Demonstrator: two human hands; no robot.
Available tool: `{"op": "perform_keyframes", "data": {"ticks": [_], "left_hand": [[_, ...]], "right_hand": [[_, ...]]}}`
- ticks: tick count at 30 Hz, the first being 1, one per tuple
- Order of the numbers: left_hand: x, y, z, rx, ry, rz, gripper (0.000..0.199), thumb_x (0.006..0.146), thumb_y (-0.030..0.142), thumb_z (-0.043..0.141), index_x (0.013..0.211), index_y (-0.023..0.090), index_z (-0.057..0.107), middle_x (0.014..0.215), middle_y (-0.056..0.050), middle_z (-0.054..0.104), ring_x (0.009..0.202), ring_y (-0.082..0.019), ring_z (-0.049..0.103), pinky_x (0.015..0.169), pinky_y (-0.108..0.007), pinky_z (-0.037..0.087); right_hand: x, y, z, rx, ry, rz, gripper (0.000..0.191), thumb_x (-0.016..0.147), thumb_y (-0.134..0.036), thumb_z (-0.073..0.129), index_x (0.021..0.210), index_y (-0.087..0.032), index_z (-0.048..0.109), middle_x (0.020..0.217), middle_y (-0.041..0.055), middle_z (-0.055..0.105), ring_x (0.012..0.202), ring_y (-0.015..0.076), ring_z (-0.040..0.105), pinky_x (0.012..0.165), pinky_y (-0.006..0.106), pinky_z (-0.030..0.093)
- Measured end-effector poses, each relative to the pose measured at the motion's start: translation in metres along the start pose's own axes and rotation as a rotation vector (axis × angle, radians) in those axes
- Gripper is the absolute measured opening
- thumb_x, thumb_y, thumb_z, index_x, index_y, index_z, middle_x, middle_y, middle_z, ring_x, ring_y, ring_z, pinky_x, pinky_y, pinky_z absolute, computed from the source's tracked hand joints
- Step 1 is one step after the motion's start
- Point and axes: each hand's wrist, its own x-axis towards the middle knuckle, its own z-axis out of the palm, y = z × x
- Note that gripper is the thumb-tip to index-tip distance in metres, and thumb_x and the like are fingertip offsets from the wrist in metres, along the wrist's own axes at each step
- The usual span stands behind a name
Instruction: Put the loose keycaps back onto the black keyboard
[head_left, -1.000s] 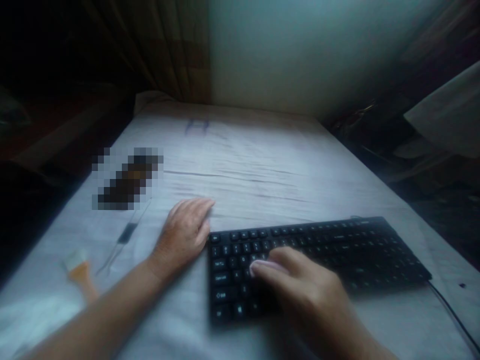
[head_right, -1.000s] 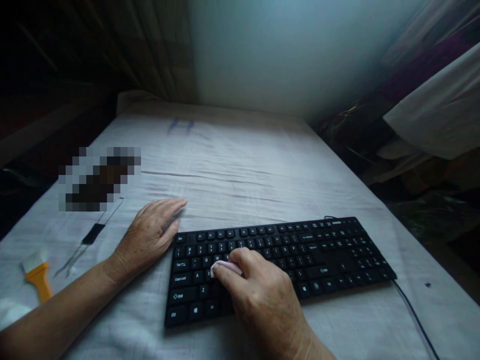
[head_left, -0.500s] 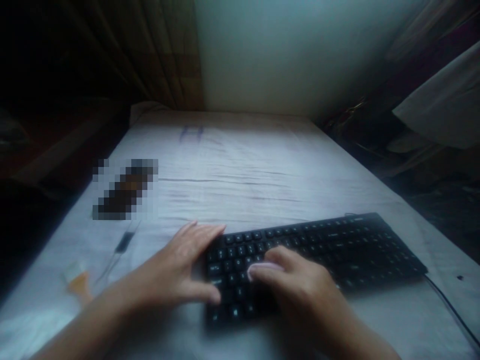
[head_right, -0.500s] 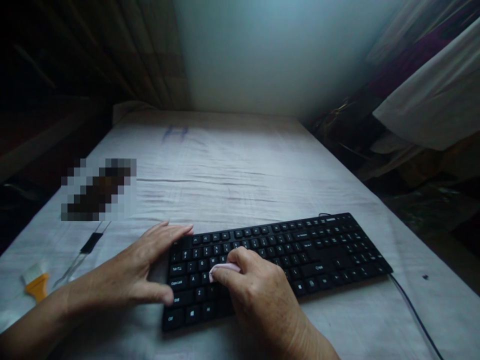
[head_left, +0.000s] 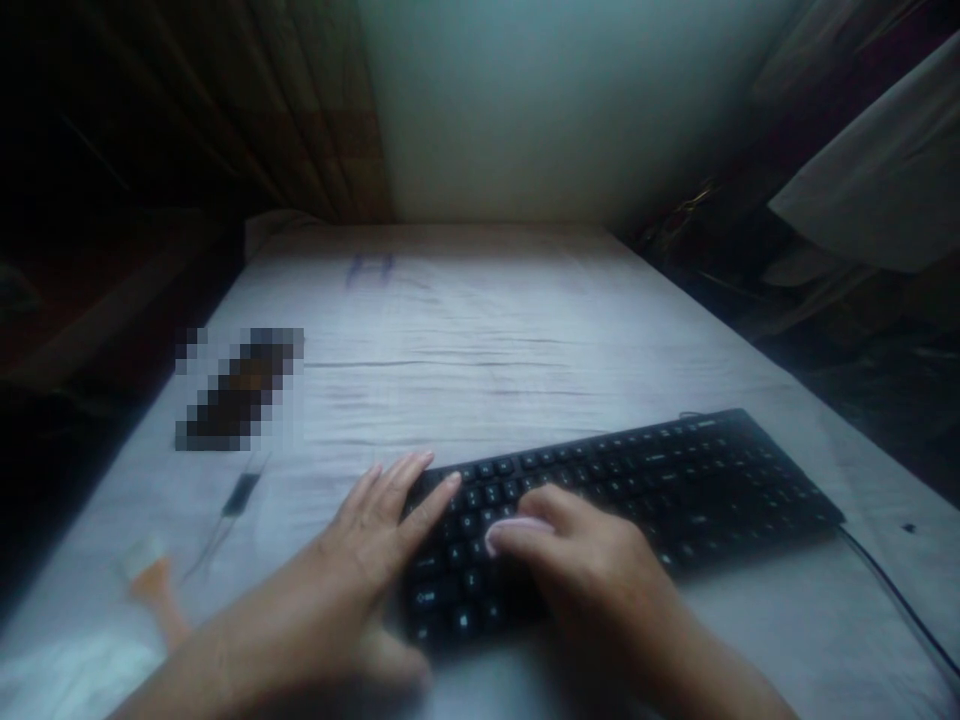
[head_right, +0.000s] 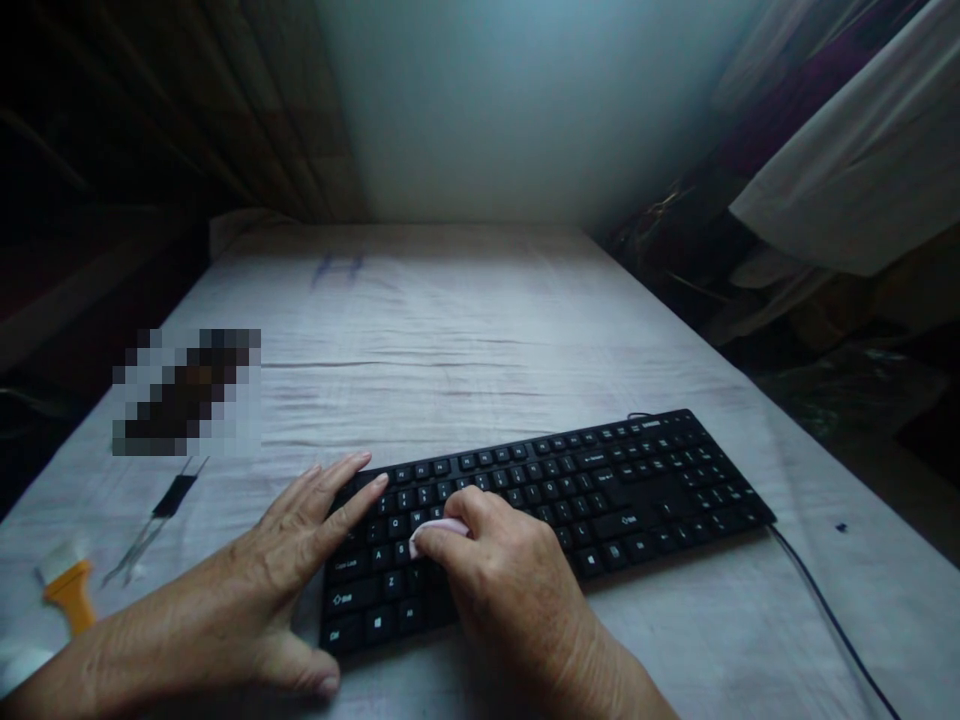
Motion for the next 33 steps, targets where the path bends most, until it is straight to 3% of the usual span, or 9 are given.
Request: {"op": "perform_keyframes", "data": {"ticks": [5,10,14,18,20,22,26,29,33], "left_hand": [[0.006,-0.005,-0.010,-0.029,0.009,-0.002,0.133,0.052,0.038,0.087,0.153,0.041,0.001,0.165,-0.005,0.003,0.150,-0.041,0.004,0.119,-0.063,0.018],[0.004,-0.023,-0.023,-0.066,0.015,-0.019,0.127,0.057,0.033,0.084,0.153,0.042,0.001,0.166,-0.002,0.005,0.150,-0.038,0.008,0.119,-0.059,0.024],[0.001,-0.035,-0.028,-0.060,0.010,-0.033,0.127,0.060,0.034,0.084,0.153,0.043,-0.001,0.166,-0.003,-0.002,0.150,-0.038,0.007,0.117,-0.058,0.025],[0.004,-0.043,-0.033,-0.115,0.002,-0.007,0.132,0.057,0.049,0.087,0.153,0.041,-0.004,0.166,-0.008,-0.005,0.149,-0.040,0.009,0.114,-0.059,0.029],[0.008,-0.049,-0.036,-0.151,0.056,-0.011,0.123,0.063,0.058,0.081,0.154,0.037,0.002,0.166,-0.009,0.003,0.149,-0.037,0.014,0.115,-0.056,0.030],[0.014,-0.055,-0.037,-0.183,0.182,-0.046,0.098,0.076,0.064,0.067,0.154,0.031,0.018,0.163,-0.010,0.022,0.146,-0.034,0.027,0.115,-0.052,0.032],[0.028,-0.063,-0.033,-0.234,0.513,-0.123,0.055,0.091,0.059,0.046,0.130,0.021,0.057,0.131,-0.010,0.064,0.121,-0.026,0.060,0.106,-0.044,0.047],[0.032,-0.061,-0.027,-0.185,0.620,-0.085,0.037,0.093,0.051,0.048,0.110,0.024,0.068,0.114,-0.006,0.072,0.109,-0.023,0.066,0.100,-0.042,0.052],[0.032,-0.056,-0.022,-0.148,0.643,-0.052,0.032,0.092,0.046,0.049,0.103,0.024,0.071,0.108,-0.006,0.073,0.109,-0.024,0.065,0.101,-0.045,0.051]], "right_hand": [[0.002,0.000,0.007,-0.058,0.116,-0.054,0.025,0.093,-0.011,0.051,0.096,-0.022,0.072,0.080,0.0037,0.064,0.064,0.0116,0.057,0.056,0.020,0.041],[0.003,-0.003,0.016,-0.084,0.241,-0.058,0.028,0.096,-0.014,0.046,0.092,-0.023,0.073,0.077,0.0025,0.064,0.061,0.0112,0.055,0.054,0.021,0.040],[0.012,-0.008,0.013,-0.123,0.187,-0.079,0.026,0.095,-0.012,0.049,0.092,-0.022,0.073,0.077,0.0023,0.064,0.061,0.0111,0.055,0.055,0.022,0.039],[0.030,-0.016,0.012,-0.171,0.121,-0.097,0.020,0.094,-0.013,0.054,0.095,-0.021,0.072,0.077,0.0021,0.064,0.062,0.0121,0.054,0.054,0.023,0.038],[0.038,-0.020,0.017,-0.171,0.080,-0.127,0.017,0.092,-0.013,0.057,0.096,-0.020,0.072,0.078,0.0021,0.064,0.063,0.0137,0.055,0.055,0.025,0.039],[0.043,-0.022,0.022,-0.164,0.049,-0.150,0.016,0.091,-0.013,0.060,0.097,-0.021,0.072,0.079,0.0021,0.064,0.065,0.0151,0.056,0.056,0.026,0.040],[0.042,-0.021,0.028,-0.181,0.083,-0.175,0.016,0.091,-0.012,0.061,0.096,-0.022,0.072,0.079,0.0021,0.064,0.065,0.0147,0.055,0.056,0.026,0.038],[0.035,-0.013,0.023,-0.210,0.107,-0.154,0.017,0.091,-0.012,0.060,0.094,-0.022,0.073,0.079,0.0018,0.064,0.065,0.0135,0.055,0.056,0.025,0.038],[0.024,0.000,0.011,-0.238,0.113,-0.114,0.021,0.093,-0.010,0.055,0.095,-0.022,0.073,0.081,0.0030,0.065,0.064,0.0122,0.057,0.057,0.023,0.041]]}}
